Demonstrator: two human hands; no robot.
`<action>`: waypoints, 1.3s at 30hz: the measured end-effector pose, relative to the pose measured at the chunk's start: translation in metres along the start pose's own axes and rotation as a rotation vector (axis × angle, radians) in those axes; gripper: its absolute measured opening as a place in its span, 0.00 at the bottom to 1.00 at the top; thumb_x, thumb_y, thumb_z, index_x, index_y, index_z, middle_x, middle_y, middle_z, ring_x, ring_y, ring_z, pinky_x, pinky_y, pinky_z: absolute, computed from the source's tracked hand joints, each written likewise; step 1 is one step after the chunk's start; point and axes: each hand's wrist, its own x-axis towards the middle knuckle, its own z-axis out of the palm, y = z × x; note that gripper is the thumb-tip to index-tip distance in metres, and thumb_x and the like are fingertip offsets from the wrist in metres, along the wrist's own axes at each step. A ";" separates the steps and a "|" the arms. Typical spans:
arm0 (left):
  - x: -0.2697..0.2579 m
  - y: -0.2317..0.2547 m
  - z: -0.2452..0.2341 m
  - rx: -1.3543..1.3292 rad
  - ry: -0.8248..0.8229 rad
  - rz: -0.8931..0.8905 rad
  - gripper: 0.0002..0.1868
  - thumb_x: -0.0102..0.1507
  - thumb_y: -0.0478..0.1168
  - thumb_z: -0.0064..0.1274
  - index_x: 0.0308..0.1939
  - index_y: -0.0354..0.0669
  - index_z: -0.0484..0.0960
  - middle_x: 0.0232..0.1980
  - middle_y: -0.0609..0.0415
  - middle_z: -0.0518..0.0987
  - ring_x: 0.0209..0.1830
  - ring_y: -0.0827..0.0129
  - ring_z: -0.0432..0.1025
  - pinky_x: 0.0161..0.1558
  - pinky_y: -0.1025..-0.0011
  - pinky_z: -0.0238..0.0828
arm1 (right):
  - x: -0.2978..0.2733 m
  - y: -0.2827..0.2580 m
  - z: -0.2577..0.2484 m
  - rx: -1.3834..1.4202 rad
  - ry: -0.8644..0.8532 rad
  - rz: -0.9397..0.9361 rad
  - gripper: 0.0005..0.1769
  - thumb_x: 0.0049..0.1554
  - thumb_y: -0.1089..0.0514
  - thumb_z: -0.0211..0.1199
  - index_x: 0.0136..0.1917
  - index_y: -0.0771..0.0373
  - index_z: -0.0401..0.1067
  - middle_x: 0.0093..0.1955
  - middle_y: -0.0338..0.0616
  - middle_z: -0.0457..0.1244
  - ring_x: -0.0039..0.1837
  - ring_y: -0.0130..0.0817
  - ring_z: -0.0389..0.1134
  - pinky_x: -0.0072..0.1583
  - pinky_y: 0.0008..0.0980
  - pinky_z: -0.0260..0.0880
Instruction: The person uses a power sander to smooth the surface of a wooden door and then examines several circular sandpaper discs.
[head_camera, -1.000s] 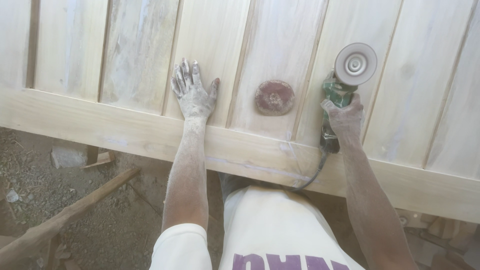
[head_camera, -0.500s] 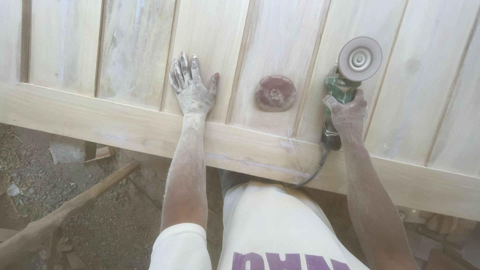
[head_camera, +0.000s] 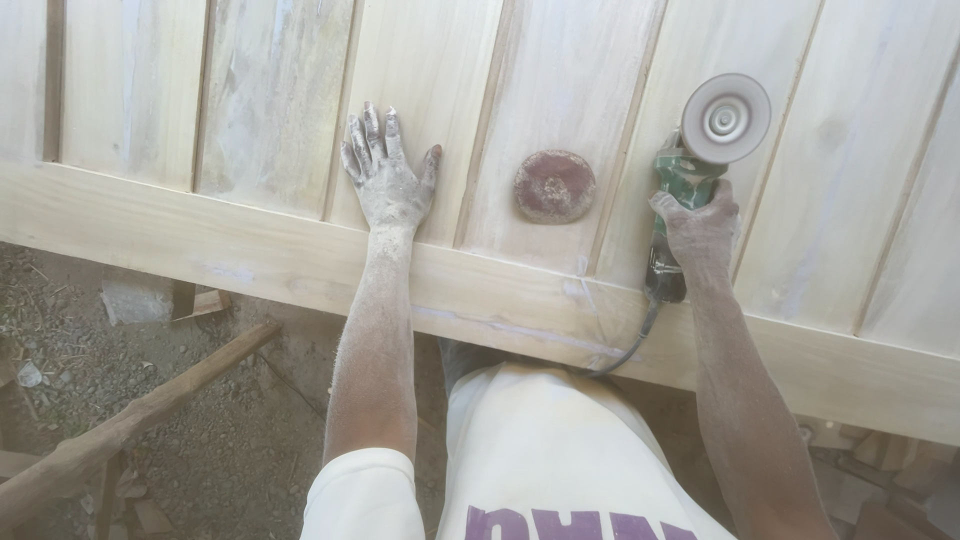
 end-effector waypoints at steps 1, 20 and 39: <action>0.001 -0.001 0.000 0.002 -0.004 -0.001 0.45 0.70 0.70 0.35 0.82 0.49 0.46 0.85 0.49 0.37 0.85 0.57 0.28 0.81 0.50 0.23 | 0.001 0.000 0.001 0.002 0.001 -0.007 0.29 0.52 0.54 0.73 0.62 0.66 0.68 0.54 0.50 0.69 0.51 0.36 0.73 0.54 0.35 0.78; 0.002 -0.003 0.000 -0.032 0.038 0.011 0.45 0.70 0.70 0.39 0.81 0.49 0.49 0.85 0.48 0.40 0.85 0.56 0.30 0.81 0.50 0.24 | -0.040 0.030 0.003 -0.032 0.218 -0.372 0.36 0.57 0.57 0.76 0.69 0.73 0.61 0.65 0.58 0.59 0.65 0.48 0.64 0.64 0.44 0.67; -0.015 0.021 0.036 -0.272 0.346 0.082 0.37 0.75 0.63 0.46 0.75 0.36 0.66 0.81 0.38 0.59 0.83 0.47 0.47 0.80 0.46 0.40 | -0.093 0.091 0.000 -0.065 0.145 -0.408 0.39 0.55 0.55 0.74 0.73 0.66 0.59 0.65 0.55 0.60 0.63 0.48 0.67 0.61 0.45 0.70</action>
